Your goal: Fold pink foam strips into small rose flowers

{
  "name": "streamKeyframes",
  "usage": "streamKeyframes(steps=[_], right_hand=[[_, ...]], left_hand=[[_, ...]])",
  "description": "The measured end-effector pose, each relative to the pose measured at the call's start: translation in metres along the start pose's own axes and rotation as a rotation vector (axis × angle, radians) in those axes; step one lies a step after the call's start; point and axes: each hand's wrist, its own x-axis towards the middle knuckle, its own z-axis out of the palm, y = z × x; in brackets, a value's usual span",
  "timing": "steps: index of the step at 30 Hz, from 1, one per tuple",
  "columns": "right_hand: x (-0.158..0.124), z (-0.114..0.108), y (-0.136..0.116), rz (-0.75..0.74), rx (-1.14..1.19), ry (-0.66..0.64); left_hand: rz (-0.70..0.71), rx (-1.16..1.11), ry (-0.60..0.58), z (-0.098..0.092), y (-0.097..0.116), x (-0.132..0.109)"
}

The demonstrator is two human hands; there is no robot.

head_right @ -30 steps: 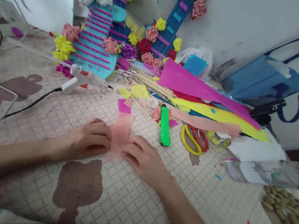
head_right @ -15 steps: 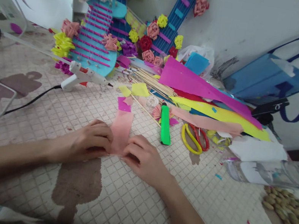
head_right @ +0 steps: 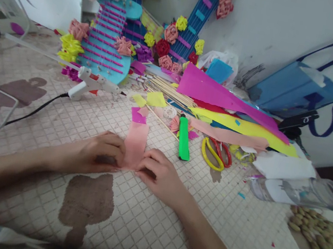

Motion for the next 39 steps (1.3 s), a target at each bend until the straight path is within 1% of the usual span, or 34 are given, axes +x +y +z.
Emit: streamKeyframes(steps=[3, 9, 16, 24, 30, 35, 39], right_hand=[[0.0, 0.0, -0.002, 0.014, -0.015, 0.003], [0.002, -0.001, -0.004, 0.058, 0.002, -0.014], [0.004, 0.0, -0.008, 0.096, 0.044, -0.012], [0.006, 0.008, -0.015, 0.156, -0.027, 0.047], [0.005, 0.017, -0.014, 0.145, -0.078, 0.102], [0.006, 0.014, -0.016, 0.151, -0.048, 0.078], [0.005, 0.01, -0.016, 0.17, -0.012, 0.049]], left_hand=[[0.005, -0.012, -0.01, -0.003, 0.0, 0.001], [0.0, -0.014, 0.021, 0.002, 0.0, 0.003], [-0.026, -0.073, 0.018, 0.0, 0.007, 0.006], [-0.167, 0.043, 0.072, 0.013, 0.011, 0.006], [-0.179, 0.093, 0.117, 0.021, 0.011, 0.007], [-0.176, 0.077, 0.091, 0.018, 0.01, 0.007], [-0.134, 0.003, 0.057, 0.011, 0.011, 0.007]])
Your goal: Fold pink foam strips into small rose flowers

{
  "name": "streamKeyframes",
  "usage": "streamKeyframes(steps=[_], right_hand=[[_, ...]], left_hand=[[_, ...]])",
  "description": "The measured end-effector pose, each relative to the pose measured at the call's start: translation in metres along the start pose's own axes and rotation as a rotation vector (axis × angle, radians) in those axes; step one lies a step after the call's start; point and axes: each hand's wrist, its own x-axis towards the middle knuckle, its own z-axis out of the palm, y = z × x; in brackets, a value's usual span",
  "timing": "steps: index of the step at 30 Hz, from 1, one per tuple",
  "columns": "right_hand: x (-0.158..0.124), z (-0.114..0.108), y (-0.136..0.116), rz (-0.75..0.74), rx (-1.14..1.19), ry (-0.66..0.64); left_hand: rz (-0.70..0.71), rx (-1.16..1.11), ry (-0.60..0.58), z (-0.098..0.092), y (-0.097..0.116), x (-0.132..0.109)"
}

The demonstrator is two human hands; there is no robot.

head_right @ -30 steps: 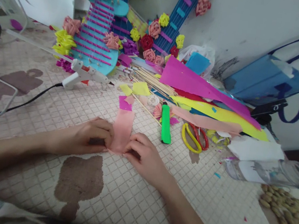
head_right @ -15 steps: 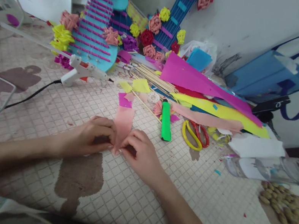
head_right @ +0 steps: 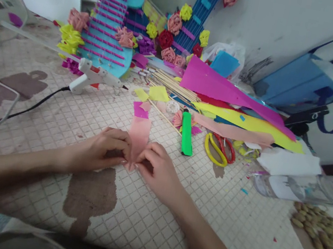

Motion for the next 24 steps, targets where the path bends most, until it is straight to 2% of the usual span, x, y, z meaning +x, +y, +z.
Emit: streamKeyframes(steps=[13, 24], right_hand=[[0.0002, 0.0069, -0.0011, -0.007, -0.067, 0.047], [0.0005, 0.0095, -0.0037, 0.005, -0.084, 0.08]], left_hand=[[-0.062, 0.067, 0.038, 0.0068, 0.0017, 0.0011], [-0.079, 0.039, 0.036, 0.007, 0.0007, 0.0008]])
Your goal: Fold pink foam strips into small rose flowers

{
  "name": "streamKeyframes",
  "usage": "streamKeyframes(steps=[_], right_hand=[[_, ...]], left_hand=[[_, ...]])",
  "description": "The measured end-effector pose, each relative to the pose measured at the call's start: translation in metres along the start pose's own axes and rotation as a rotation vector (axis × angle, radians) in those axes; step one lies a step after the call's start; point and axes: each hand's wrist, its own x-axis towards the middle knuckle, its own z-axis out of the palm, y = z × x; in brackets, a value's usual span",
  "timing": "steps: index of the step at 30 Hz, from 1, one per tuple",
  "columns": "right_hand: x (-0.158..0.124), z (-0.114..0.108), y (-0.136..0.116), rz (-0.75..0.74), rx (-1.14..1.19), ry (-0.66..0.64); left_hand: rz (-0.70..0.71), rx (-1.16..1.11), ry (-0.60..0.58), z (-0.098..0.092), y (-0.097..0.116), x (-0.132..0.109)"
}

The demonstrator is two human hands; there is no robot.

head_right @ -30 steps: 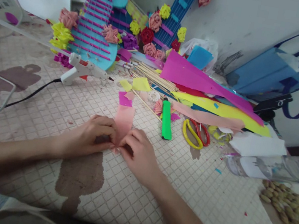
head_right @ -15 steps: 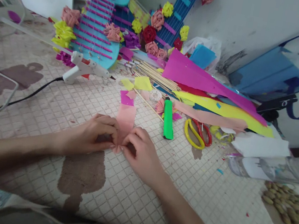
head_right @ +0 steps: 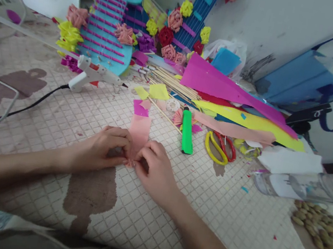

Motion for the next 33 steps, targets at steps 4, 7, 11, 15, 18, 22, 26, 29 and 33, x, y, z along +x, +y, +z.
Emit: streamKeyframes(steps=[4, 7, 11, 15, 18, 22, 26, 29, 33], right_hand=[[-0.0005, 0.0014, -0.0001, 0.0, -0.011, 0.008], [-0.0008, 0.0018, -0.0012, 0.009, -0.019, 0.008], [-0.001, 0.0016, -0.0024, 0.02, -0.003, 0.024], [-0.0011, 0.0018, -0.0021, 0.014, 0.002, 0.013], [-0.0009, 0.0027, -0.0016, 0.011, -0.015, 0.005], [-0.0009, 0.0026, -0.0023, 0.011, -0.016, 0.002], [-0.0014, -0.0004, -0.0046, 0.019, 0.003, -0.032], [-0.0015, -0.003, -0.006, 0.025, 0.019, -0.058], [-0.0011, -0.0053, -0.0059, 0.024, 0.023, -0.077]], left_hand=[[-0.008, -0.004, -0.008, -0.0003, 0.0001, 0.0006], [-0.016, 0.001, -0.016, -0.0004, 0.0002, 0.0], [-0.048, 0.008, -0.018, -0.0011, 0.0019, -0.0007], [-0.045, 0.021, -0.025, -0.0012, 0.0026, -0.0006], [-0.026, 0.034, -0.009, 0.0006, 0.0021, -0.0008], [-0.046, 0.062, 0.018, 0.0038, 0.0037, -0.0023], [-0.045, 0.084, 0.042, 0.005, 0.007, -0.0043], [-0.048, 0.085, 0.033, 0.0049, 0.0075, -0.0054], [-0.054, 0.081, 0.011, 0.0035, 0.0061, -0.0058]])
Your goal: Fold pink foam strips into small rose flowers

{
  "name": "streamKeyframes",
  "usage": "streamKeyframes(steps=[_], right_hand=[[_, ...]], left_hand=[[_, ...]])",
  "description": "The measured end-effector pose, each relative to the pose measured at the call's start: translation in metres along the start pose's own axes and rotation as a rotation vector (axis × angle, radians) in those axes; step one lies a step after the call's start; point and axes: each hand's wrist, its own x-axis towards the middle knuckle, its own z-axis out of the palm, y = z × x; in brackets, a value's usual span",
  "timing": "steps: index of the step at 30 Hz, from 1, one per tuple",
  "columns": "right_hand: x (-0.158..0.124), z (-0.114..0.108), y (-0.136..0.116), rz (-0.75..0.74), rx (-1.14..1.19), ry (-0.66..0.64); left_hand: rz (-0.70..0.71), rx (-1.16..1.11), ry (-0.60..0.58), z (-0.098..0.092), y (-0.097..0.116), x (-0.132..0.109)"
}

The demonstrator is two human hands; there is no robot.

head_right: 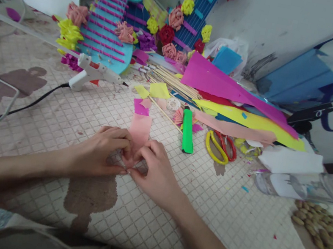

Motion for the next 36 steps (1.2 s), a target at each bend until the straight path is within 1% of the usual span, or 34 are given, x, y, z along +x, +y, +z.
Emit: streamKeyframes(steps=[3, 8, 14, 23, 29, 36], right_hand=[[0.0003, -0.0003, 0.0015, -0.004, 0.015, -0.005], [0.0012, 0.0027, 0.0033, 0.02, 0.024, 0.041], [0.0027, 0.0059, 0.0016, 0.03, 0.006, 0.066], [0.0035, 0.007, 0.0006, 0.039, -0.037, 0.065], [0.0029, 0.0073, 0.0003, 0.029, -0.047, 0.081], [0.0023, 0.0095, 0.0007, 0.019, -0.059, 0.097]], left_hand=[[-0.002, -0.011, -0.019, -0.002, -0.0005, 0.001], [-0.028, -0.035, -0.04, -0.0046, 0.001, 0.0028], [-0.045, -0.03, -0.001, -0.0035, 0.001, 0.0031], [-0.038, -0.078, 0.015, -0.0039, 0.0027, 0.0028], [-0.015, -0.061, 0.051, -0.0005, 0.0007, 0.0029], [-0.044, -0.01, 0.062, 0.0022, 0.003, 0.0031]])
